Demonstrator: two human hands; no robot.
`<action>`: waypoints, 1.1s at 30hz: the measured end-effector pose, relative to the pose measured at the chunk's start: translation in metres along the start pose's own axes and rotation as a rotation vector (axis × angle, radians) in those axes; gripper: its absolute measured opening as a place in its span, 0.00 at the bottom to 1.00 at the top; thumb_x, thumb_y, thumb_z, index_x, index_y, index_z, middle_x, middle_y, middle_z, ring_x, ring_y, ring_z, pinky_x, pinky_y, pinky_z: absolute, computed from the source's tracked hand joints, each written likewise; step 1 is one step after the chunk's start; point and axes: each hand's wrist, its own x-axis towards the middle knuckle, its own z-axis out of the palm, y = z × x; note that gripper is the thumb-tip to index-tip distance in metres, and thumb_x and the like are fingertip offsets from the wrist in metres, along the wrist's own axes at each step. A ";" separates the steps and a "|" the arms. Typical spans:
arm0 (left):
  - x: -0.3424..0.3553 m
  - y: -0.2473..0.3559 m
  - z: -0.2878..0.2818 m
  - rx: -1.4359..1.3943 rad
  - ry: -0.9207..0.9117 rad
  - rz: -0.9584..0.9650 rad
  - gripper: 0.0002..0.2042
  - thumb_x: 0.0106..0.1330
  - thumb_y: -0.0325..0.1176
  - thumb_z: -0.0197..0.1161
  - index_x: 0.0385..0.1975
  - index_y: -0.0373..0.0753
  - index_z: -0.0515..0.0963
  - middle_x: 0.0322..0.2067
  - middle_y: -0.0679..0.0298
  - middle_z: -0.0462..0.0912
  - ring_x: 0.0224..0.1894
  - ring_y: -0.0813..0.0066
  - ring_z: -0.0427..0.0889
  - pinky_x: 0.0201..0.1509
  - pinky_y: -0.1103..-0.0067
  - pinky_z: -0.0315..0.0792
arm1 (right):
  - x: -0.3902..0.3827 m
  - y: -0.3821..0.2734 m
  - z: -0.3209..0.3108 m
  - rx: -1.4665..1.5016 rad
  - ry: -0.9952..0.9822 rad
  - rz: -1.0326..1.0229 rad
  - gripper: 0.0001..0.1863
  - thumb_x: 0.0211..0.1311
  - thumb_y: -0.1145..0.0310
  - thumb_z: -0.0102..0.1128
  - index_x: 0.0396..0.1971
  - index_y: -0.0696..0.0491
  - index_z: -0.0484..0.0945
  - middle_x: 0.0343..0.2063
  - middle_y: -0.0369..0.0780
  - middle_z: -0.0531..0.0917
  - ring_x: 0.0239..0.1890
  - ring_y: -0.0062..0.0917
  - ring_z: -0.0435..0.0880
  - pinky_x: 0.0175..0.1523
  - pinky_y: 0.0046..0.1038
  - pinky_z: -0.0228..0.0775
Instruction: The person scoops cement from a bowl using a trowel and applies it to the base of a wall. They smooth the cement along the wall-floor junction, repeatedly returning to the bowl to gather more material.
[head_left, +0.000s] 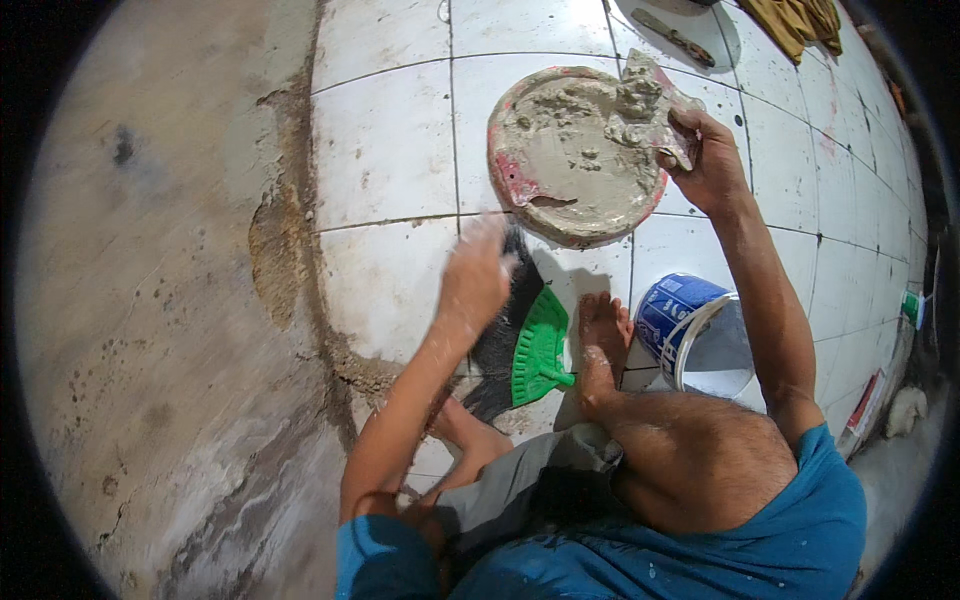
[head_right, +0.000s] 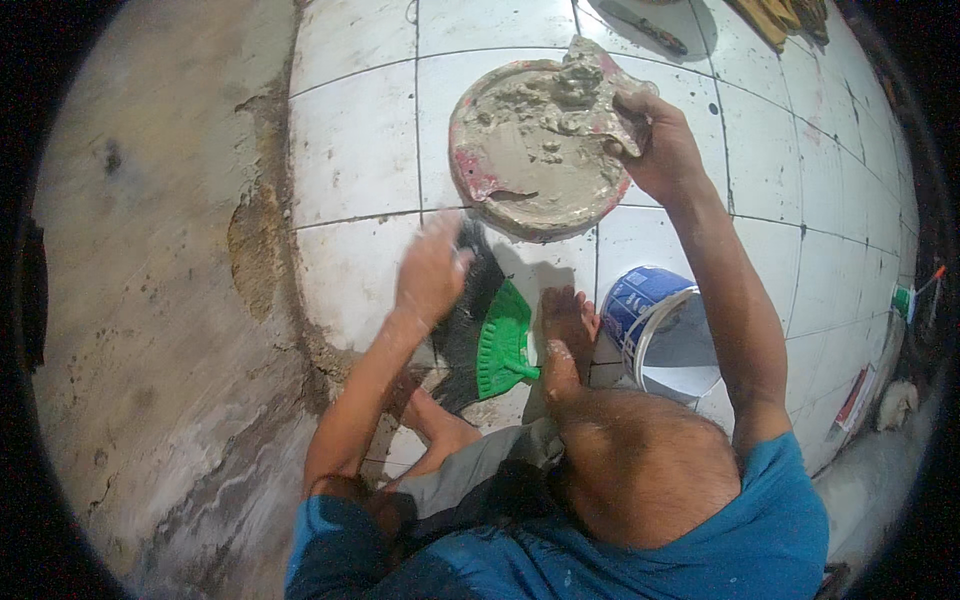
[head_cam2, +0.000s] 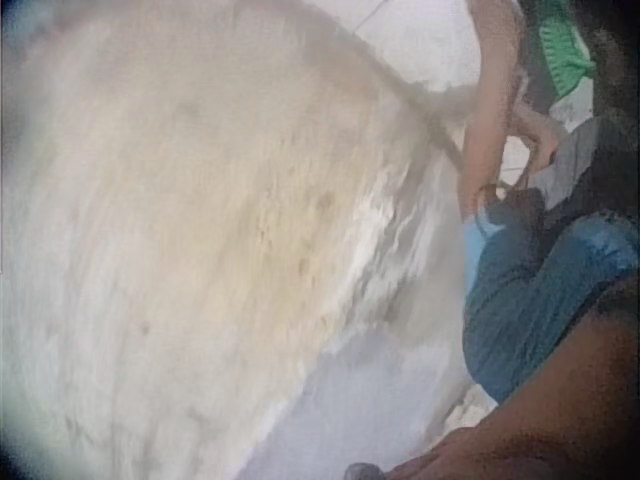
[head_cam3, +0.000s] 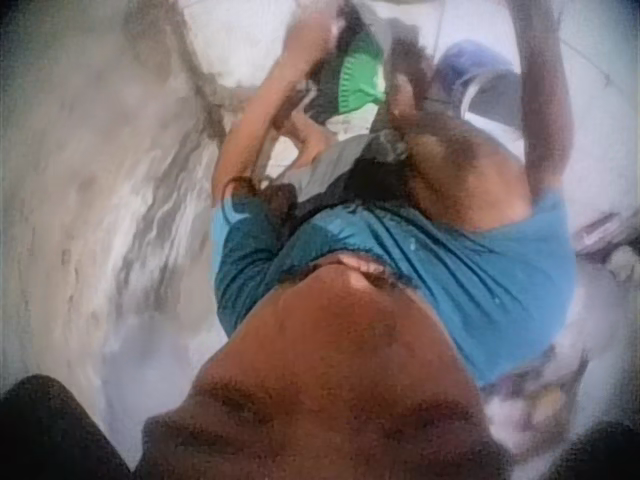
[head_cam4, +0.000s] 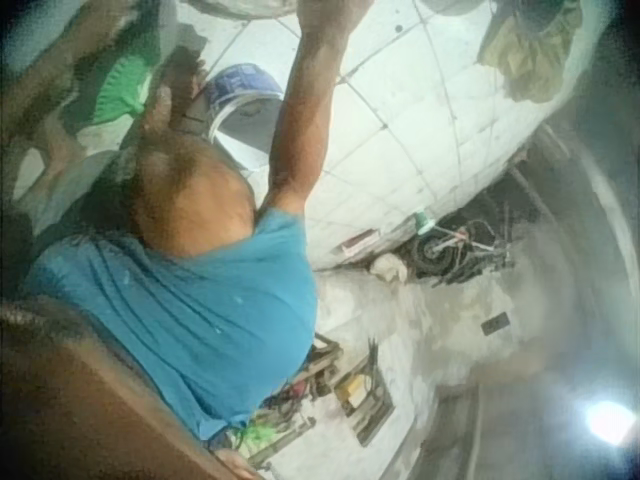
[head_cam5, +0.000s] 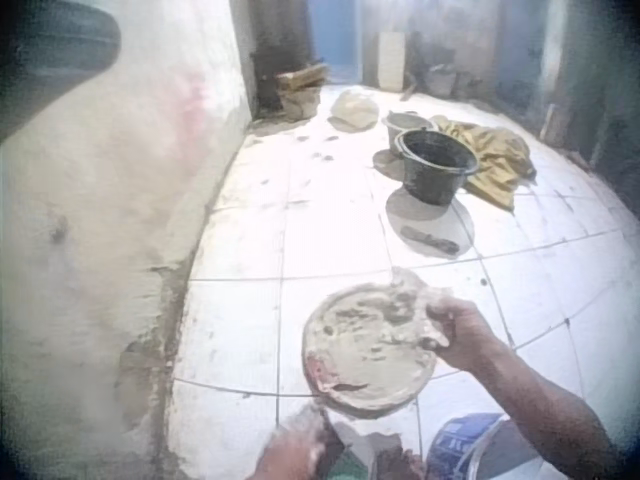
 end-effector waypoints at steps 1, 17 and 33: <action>-0.021 0.010 0.002 0.073 -0.121 0.067 0.30 0.68 0.36 0.66 0.69 0.36 0.68 0.70 0.47 0.70 0.72 0.50 0.67 0.76 0.58 0.59 | -0.001 0.001 0.004 -0.015 0.022 -0.005 0.13 0.68 0.66 0.59 0.48 0.56 0.79 0.41 0.38 0.87 0.38 0.20 0.86 0.34 0.24 0.78; -0.225 -0.035 -0.184 0.104 -0.422 -0.484 0.19 0.67 0.34 0.64 0.57 0.39 0.79 0.52 0.52 0.84 0.56 0.50 0.81 0.63 0.63 0.73 | 0.019 -0.010 0.112 -0.002 -0.395 0.151 0.21 0.71 0.65 0.59 0.58 0.59 0.73 0.46 0.41 0.84 0.40 0.23 0.87 0.44 0.25 0.82; -0.279 -0.041 -0.071 -0.463 0.404 -0.955 0.16 0.66 0.27 0.65 0.53 0.34 0.84 0.45 0.50 0.89 0.47 0.56 0.89 0.52 0.67 0.80 | 0.149 0.214 0.360 -0.186 -0.551 -0.232 0.13 0.71 0.73 0.56 0.51 0.60 0.81 0.34 0.34 0.83 0.34 0.16 0.79 0.41 0.22 0.74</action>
